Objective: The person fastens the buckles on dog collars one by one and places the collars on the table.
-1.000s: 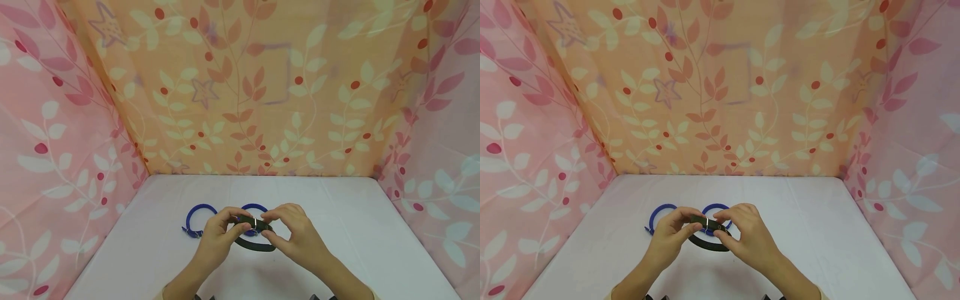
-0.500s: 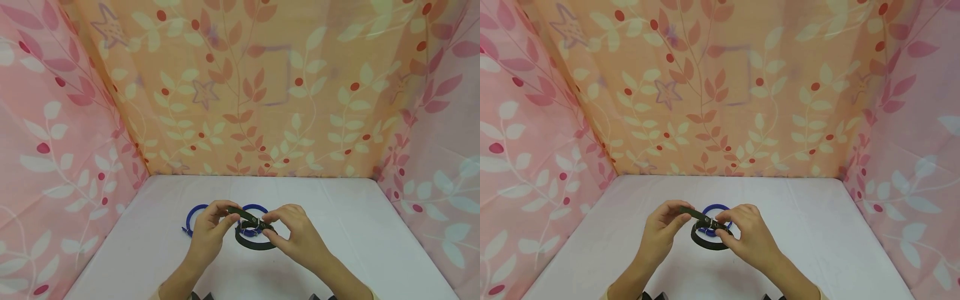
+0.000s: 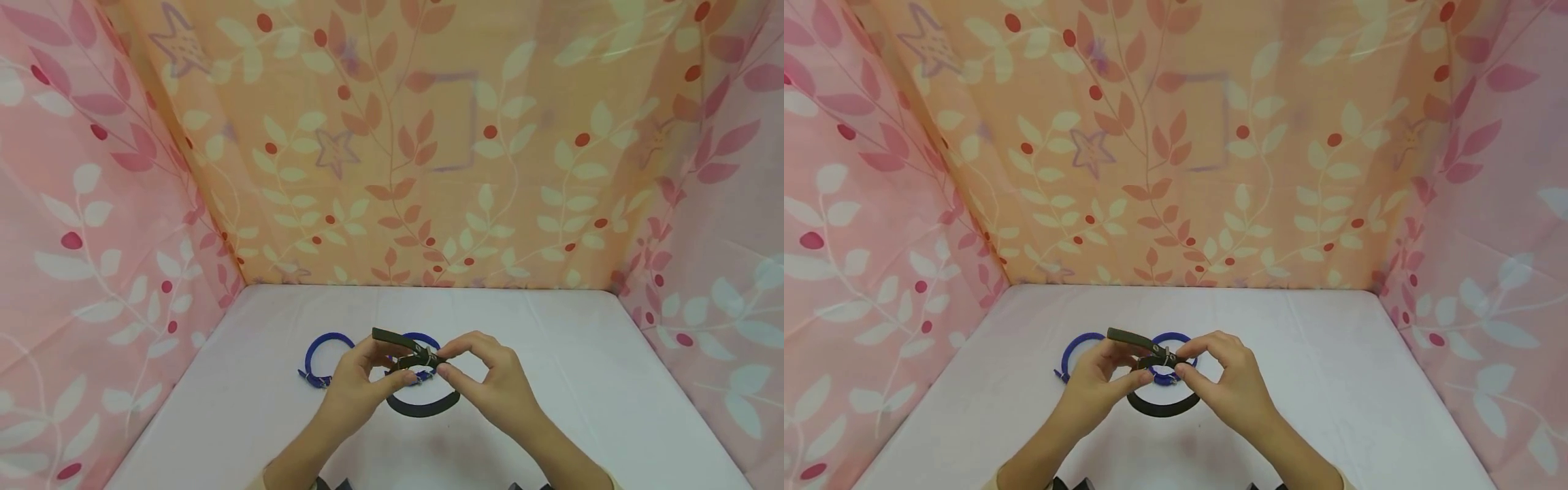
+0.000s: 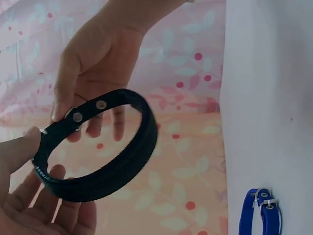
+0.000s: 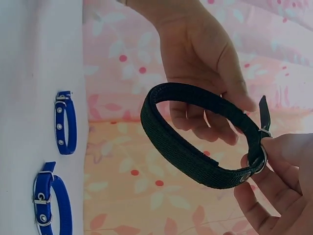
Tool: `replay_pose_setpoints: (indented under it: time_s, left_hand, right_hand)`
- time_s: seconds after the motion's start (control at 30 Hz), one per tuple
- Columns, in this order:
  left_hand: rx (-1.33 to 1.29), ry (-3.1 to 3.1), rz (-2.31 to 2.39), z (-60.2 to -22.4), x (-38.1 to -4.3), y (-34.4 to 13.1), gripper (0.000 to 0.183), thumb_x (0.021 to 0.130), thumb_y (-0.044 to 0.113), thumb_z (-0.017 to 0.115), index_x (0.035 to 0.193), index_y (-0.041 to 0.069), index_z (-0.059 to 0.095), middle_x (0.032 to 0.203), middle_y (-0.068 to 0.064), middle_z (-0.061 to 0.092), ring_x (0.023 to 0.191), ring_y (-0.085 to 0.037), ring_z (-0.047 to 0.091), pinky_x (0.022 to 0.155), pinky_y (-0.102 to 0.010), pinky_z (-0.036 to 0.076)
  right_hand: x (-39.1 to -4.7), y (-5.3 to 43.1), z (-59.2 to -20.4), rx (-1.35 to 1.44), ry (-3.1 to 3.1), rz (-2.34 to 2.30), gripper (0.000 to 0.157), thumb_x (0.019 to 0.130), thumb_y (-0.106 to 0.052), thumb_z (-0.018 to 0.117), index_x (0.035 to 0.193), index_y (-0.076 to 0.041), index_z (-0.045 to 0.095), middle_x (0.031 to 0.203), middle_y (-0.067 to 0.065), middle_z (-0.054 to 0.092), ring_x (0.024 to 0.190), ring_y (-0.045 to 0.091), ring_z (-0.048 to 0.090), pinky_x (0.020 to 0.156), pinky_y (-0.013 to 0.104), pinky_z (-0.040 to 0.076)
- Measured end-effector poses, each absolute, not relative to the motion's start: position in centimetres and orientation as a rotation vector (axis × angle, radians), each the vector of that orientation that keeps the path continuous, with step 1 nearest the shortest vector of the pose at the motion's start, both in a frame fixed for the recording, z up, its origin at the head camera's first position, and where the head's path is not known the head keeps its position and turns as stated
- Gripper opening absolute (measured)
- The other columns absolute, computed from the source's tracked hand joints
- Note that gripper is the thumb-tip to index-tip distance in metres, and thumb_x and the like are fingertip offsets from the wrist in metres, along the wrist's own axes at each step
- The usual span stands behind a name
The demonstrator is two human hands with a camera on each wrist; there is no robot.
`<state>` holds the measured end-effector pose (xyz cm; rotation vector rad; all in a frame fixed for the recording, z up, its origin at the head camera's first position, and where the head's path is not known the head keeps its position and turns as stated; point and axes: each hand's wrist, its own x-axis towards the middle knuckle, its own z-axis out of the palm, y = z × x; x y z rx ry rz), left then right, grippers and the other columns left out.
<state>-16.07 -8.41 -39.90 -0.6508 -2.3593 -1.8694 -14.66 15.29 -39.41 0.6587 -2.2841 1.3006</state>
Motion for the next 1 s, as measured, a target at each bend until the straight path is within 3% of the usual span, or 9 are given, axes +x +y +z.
replay_pose_setpoints:
  time_s: [0.13,0.4,0.7,0.87,1.0]
  left_hand:
    - [-0.703,-2.333,-1.866,-40.3,-15.9,-8.0,0.025,0.089,0.022,0.081,0.111,0.026,0.071,0.112,0.009,0.072,0.100,-0.018,0.068,0.095,-0.033,0.054]
    - [-0.828,-2.133,-1.976,-40.6,-15.6,-7.4,0.018,0.094,0.012,0.074,0.112,0.015,0.074,0.116,-0.003,0.069,0.111,-0.023,0.068,0.096,-0.029,0.056]
    - [-0.885,-2.086,-1.981,-41.0,-15.3,-7.0,0.019,0.097,0.009,0.070,0.115,0.013,0.073,0.118,-0.006,0.067,0.108,-0.023,0.069,0.093,-0.030,0.058]
    - [-0.979,-2.124,-1.862,-41.4,-15.2,-6.7,0.016,0.096,0.011,0.071,0.111,0.017,0.074,0.115,0.000,0.069,0.108,-0.020,0.067,0.086,-0.031,0.060]
    - [-1.020,-2.119,-1.805,-41.5,-15.1,-6.5,0.016,0.096,0.009,0.072,0.110,0.017,0.074,0.114,0.001,0.069,0.110,-0.020,0.067,0.085,-0.033,0.061]
  right_hand:
    - [-14.5,15.2,-39.1,0.667,-2.302,1.335,0.023,0.089,-0.020,0.082,0.107,-0.030,0.072,0.101,-0.017,0.071,0.103,0.009,0.064,0.094,0.035,0.052]
    - [-14.6,15.2,-39.5,0.879,-2.241,1.231,0.041,0.089,-0.010,0.080,0.124,-0.028,0.068,0.110,-0.015,0.070,0.109,0.012,0.061,0.093,0.036,0.050]
    - [-14.8,15.1,-39.6,0.923,-2.121,1.178,0.038,0.086,-0.009,0.082,0.118,-0.026,0.072,0.114,-0.010,0.070,0.109,0.013,0.062,0.097,0.028,0.048]
    - [-14.9,14.9,-39.6,0.999,-1.945,1.241,0.037,0.080,0.004,0.082,0.110,-0.016,0.073,0.106,-0.002,0.072,0.103,0.016,0.065,0.095,0.021,0.051]
    - [-14.9,14.9,-39.5,1.003,-1.922,1.213,0.037,0.078,0.003,0.084,0.108,-0.016,0.072,0.102,-0.004,0.072,0.101,0.016,0.065,0.099,0.021,0.047]
